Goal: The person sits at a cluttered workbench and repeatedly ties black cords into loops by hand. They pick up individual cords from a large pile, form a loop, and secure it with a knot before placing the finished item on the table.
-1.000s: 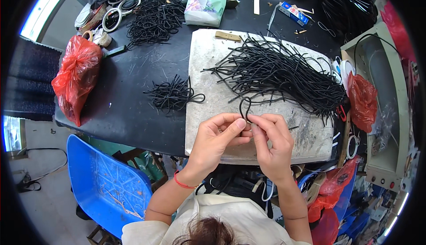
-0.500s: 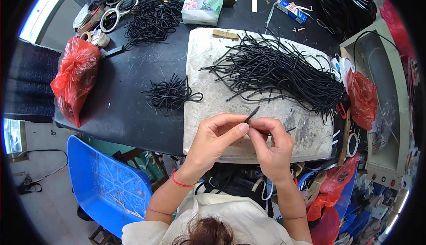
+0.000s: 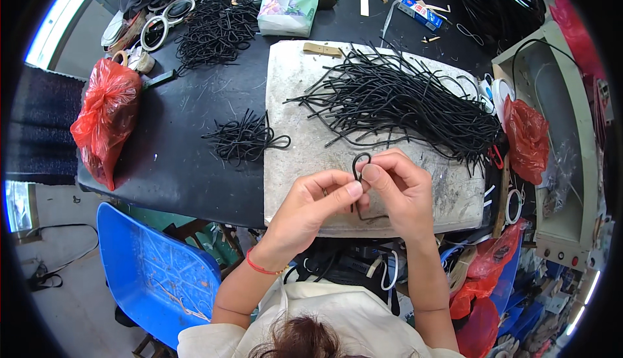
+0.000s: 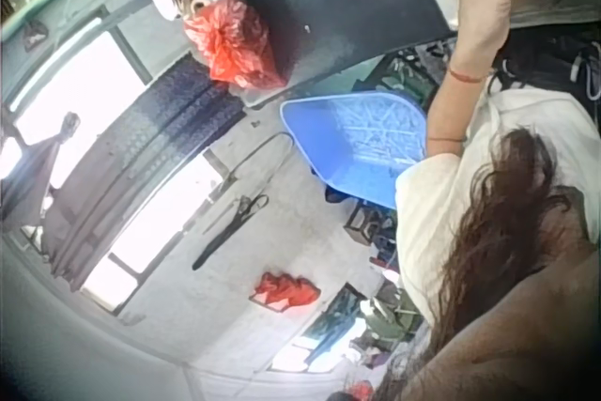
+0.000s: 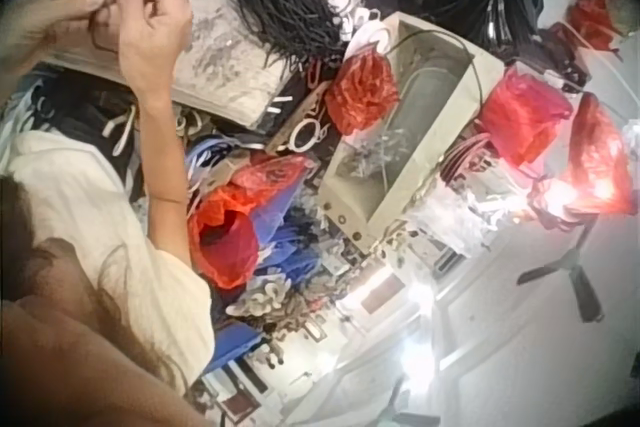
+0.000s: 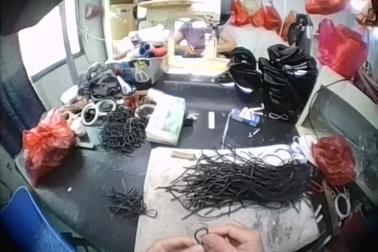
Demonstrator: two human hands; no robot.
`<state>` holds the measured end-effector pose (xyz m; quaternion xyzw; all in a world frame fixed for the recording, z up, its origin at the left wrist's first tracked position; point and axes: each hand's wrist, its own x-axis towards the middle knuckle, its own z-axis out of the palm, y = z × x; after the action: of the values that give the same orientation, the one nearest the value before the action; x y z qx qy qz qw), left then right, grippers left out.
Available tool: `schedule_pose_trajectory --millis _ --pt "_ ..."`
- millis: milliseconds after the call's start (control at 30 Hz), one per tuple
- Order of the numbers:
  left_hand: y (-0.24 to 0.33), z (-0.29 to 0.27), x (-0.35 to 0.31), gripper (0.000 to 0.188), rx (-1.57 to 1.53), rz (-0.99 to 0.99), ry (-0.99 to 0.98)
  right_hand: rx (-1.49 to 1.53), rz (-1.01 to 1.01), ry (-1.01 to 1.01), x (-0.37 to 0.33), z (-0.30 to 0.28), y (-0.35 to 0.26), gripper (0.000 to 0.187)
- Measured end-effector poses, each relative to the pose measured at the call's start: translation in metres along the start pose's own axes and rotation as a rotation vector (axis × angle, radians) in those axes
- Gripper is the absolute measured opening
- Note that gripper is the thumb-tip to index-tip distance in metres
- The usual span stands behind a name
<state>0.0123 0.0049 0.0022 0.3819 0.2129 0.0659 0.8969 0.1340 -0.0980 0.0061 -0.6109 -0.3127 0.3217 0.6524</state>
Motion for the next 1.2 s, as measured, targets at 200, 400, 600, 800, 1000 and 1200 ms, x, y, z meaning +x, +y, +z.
schedule_pose_trajectory --millis 200,400,600,800,1000,1200 --pt "-0.004 0.005 0.0 0.015 0.183 0.083 0.065 -0.03 0.067 0.002 -0.002 0.004 0.002 0.014" --pt "0.002 0.006 0.004 0.016 -0.032 0.191 0.28 0.062 0.15 -0.073 -0.022 0.024 0.0 0.043" --pt "0.008 -0.009 0.003 0.018 -0.358 0.158 0.263 -0.338 0.105 -0.158 -0.031 0.002 -0.001 0.034" --pt "0.012 0.009 0.002 0.018 -0.19 0.282 0.275 -0.228 0.026 -0.179 -0.014 0.024 0.001 0.014" --pt "0.023 -0.013 -0.003 0.017 -0.275 0.005 0.126 -0.601 -0.233 0.004 -0.02 -0.004 -0.007 0.019" --pt "0.009 -0.004 -0.001 0.016 -0.137 -0.079 0.05 -0.782 -0.624 0.092 -0.007 0.0 -0.007 0.031"
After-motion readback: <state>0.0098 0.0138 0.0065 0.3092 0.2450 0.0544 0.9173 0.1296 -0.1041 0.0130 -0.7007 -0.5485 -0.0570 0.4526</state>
